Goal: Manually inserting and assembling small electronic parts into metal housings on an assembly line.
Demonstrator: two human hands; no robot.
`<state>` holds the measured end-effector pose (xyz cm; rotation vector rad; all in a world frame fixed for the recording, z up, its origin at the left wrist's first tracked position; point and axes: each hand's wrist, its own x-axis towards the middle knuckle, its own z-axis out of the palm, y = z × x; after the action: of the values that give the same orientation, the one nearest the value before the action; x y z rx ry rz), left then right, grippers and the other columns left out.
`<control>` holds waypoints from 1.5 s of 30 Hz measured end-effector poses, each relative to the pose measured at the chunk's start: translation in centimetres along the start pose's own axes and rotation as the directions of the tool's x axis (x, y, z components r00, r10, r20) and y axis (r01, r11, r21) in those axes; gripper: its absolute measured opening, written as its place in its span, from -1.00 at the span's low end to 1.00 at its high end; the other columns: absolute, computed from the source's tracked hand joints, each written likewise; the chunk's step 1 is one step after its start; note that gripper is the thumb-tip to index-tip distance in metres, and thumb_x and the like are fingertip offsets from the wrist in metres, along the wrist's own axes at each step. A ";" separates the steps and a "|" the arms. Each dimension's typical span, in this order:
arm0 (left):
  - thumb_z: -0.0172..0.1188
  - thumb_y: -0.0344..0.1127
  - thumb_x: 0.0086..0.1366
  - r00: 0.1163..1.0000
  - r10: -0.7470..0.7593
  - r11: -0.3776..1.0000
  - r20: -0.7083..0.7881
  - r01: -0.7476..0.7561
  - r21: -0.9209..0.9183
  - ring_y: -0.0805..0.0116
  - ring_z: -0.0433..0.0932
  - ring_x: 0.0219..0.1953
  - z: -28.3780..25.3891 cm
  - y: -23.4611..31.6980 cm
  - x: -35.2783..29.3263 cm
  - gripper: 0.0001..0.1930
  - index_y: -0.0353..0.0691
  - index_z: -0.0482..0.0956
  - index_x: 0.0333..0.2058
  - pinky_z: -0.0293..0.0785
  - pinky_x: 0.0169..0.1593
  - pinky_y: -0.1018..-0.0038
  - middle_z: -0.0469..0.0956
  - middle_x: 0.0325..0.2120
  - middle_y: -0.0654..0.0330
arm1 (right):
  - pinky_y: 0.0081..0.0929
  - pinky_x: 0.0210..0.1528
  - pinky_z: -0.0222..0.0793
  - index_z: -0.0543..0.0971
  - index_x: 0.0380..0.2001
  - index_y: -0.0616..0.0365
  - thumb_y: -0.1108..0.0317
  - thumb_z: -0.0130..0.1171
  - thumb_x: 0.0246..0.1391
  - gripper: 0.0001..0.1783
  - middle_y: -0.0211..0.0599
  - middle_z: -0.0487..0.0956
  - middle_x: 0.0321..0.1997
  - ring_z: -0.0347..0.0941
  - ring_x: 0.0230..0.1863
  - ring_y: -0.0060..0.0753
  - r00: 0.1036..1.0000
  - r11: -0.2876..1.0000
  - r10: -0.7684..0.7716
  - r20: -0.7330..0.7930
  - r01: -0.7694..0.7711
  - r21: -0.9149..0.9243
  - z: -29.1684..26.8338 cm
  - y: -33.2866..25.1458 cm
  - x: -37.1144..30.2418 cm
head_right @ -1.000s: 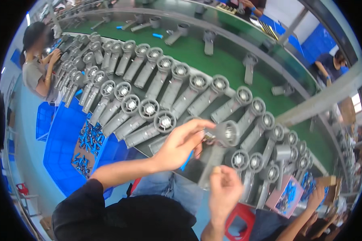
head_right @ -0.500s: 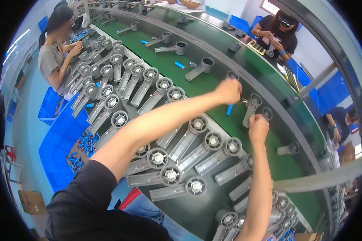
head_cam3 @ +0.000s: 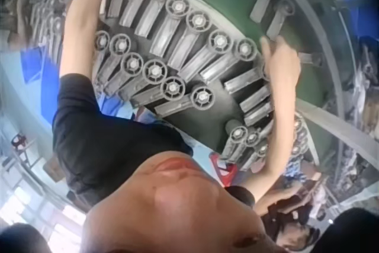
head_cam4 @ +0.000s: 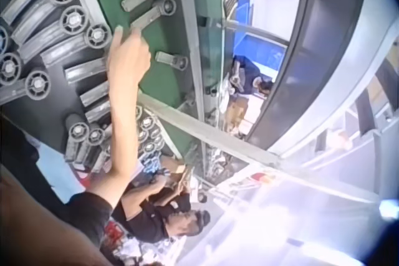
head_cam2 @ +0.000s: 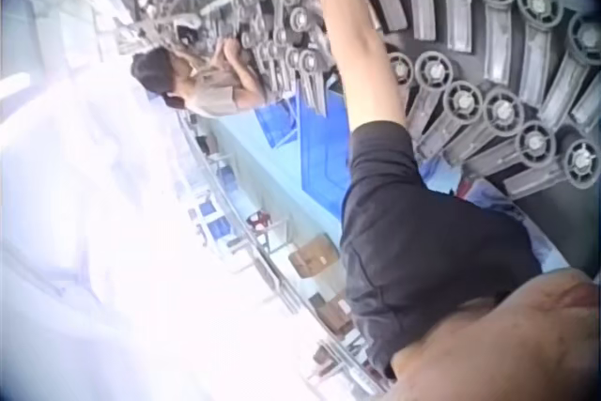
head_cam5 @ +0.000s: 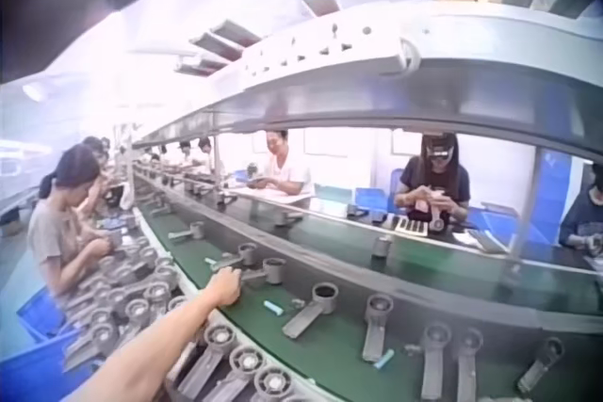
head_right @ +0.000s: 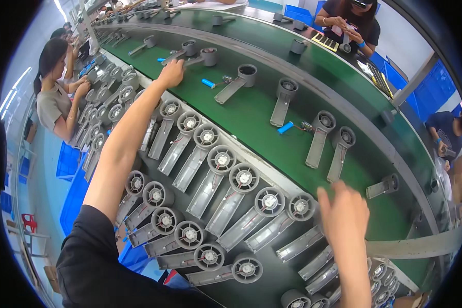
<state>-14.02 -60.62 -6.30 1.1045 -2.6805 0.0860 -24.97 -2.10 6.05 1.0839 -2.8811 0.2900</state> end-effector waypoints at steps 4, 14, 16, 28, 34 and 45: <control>0.03 -0.26 0.35 0.954 0.234 0.972 -0.187 -0.226 0.063 -0.23 0.50 -0.08 -4.2 2.8 -2.1 -0.69 -0.29 0.40 -0.01 0.45 -0.02 -0.01 0.49 -0.16 -0.22 | -0.16 -0.27 0.37 0.61 -0.29 0.24 0.17 0.29 0.04 -0.67 -0.05 0.58 -0.49 0.49 -0.38 0.05 0.995 0.996 0.088 0.057 -0.088 0.002 -4.2 -0.7 -7.9; 0.32 -0.39 0.15 0.673 0.587 0.725 -0.449 -0.684 -0.077 0.03 0.58 -0.21 -25.1 14.7 -34.1 -0.74 -0.21 0.69 -0.14 0.41 -0.03 0.30 0.64 -0.26 0.01 | -0.68 -0.54 0.13 0.62 -0.32 0.27 0.17 0.16 0.26 -0.68 -0.51 0.51 -0.54 0.26 -0.56 -0.77 0.684 0.688 0.711 -0.161 -0.629 0.363 -10.9 8.8 -31.2; 0.37 -0.42 0.07 0.670 0.625 0.638 -0.401 -0.734 -0.233 0.11 0.47 -0.45 -26.6 16.1 -41.4 -0.68 -0.21 0.69 -0.14 0.37 -0.33 0.31 0.49 -0.52 0.09 | -0.66 -0.58 0.14 0.63 -0.34 0.28 0.15 0.16 0.25 -0.65 -0.44 0.54 -0.56 0.29 -0.60 -0.70 0.656 0.692 0.717 -0.235 -0.632 0.347 -9.2 14.9 -34.4; 0.42 -0.42 -0.02 0.628 0.695 0.454 -0.349 -0.761 -0.464 0.20 0.33 -0.54 -15.9 27.7 -55.8 -0.52 -0.37 0.58 -0.05 0.27 -0.48 0.31 0.26 -0.57 0.16 | -0.20 -0.16 0.45 0.65 -0.19 0.21 0.14 0.35 -0.03 -0.60 -0.03 0.64 -0.29 0.60 -0.23 -0.04 0.704 0.719 0.689 -0.172 -0.693 0.044 -4.2 25.0 -37.5; 0.43 -0.34 0.01 0.639 0.745 0.415 -0.194 -0.671 -0.615 0.14 0.38 -0.44 -15.8 28.6 -56.0 -0.43 -0.35 0.52 0.03 0.36 -0.37 0.27 0.33 -0.48 0.11 | -0.35 -0.28 0.45 0.63 -0.20 0.19 0.17 0.38 -0.09 -0.59 -0.15 0.63 -0.43 0.58 -0.41 -0.26 0.723 0.765 0.636 -0.268 -0.636 0.101 -2.7 27.5 -38.7; 0.31 -0.53 0.10 0.743 0.597 0.321 -0.302 -0.567 -0.759 0.27 0.48 -0.45 -18.4 27.4 -52.9 -0.72 -0.35 0.63 -0.16 0.37 -0.39 0.45 0.50 -0.44 0.08 | -0.66 -0.25 0.45 0.64 -0.24 0.34 0.37 0.26 0.13 -0.78 -0.34 0.65 -0.40 0.55 -0.36 -0.62 0.407 0.775 0.612 -0.678 -0.478 0.412 -7.3 22.1 -38.8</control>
<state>6.65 -2.12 -0.26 -0.2080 -2.4461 -0.9854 -10.45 40.72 5.35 -0.1287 -2.2440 0.7970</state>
